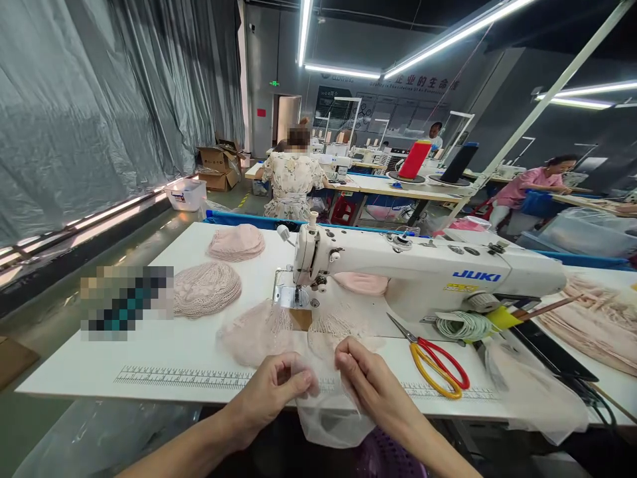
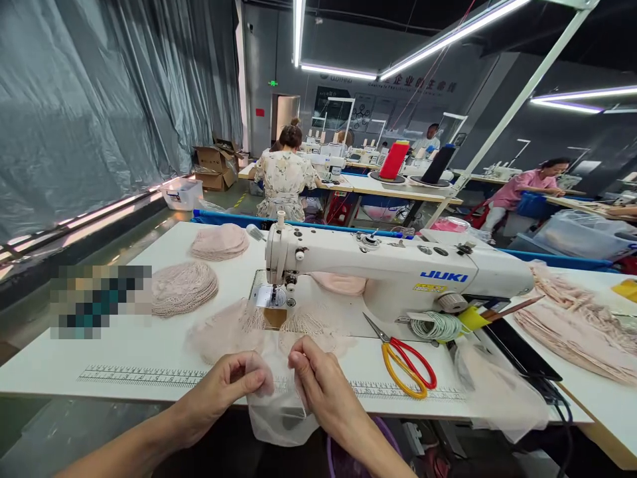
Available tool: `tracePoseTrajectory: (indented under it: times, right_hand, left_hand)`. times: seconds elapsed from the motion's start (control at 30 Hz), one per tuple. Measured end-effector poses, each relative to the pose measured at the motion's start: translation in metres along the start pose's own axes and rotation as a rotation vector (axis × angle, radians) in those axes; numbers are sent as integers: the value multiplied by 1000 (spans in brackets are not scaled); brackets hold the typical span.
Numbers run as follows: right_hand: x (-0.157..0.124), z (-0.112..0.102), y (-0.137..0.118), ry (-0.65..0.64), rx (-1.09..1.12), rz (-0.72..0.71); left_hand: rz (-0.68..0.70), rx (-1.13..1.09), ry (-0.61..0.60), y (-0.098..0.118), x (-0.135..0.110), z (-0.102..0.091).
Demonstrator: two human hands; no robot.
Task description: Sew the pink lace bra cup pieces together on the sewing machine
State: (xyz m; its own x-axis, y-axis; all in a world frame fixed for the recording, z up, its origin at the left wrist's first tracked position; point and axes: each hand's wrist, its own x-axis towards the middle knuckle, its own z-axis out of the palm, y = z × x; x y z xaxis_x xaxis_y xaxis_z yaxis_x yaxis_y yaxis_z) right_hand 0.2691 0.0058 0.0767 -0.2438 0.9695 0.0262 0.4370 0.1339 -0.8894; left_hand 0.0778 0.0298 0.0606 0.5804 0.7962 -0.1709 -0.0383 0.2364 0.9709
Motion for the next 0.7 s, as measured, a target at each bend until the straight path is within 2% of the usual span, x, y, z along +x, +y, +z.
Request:
tracePoseTrajectory:
  times: [0.1,0.2,0.4,0.7]
  right_hand:
    - [2,6,1,-29,-111,-26]
    - [4,11,2,-8,-193,-53]
    - [2,12,9,27,-221,-48]
    - [4,13,9,-18,-160,-24]
  left_hand:
    - [-28,-103,-30,2,3,0]
    - [-71,-97,-49,3,8,3]
    - [-99,-1,-68,4,7,2]
    - [-149,78,-42,-2,8,1]
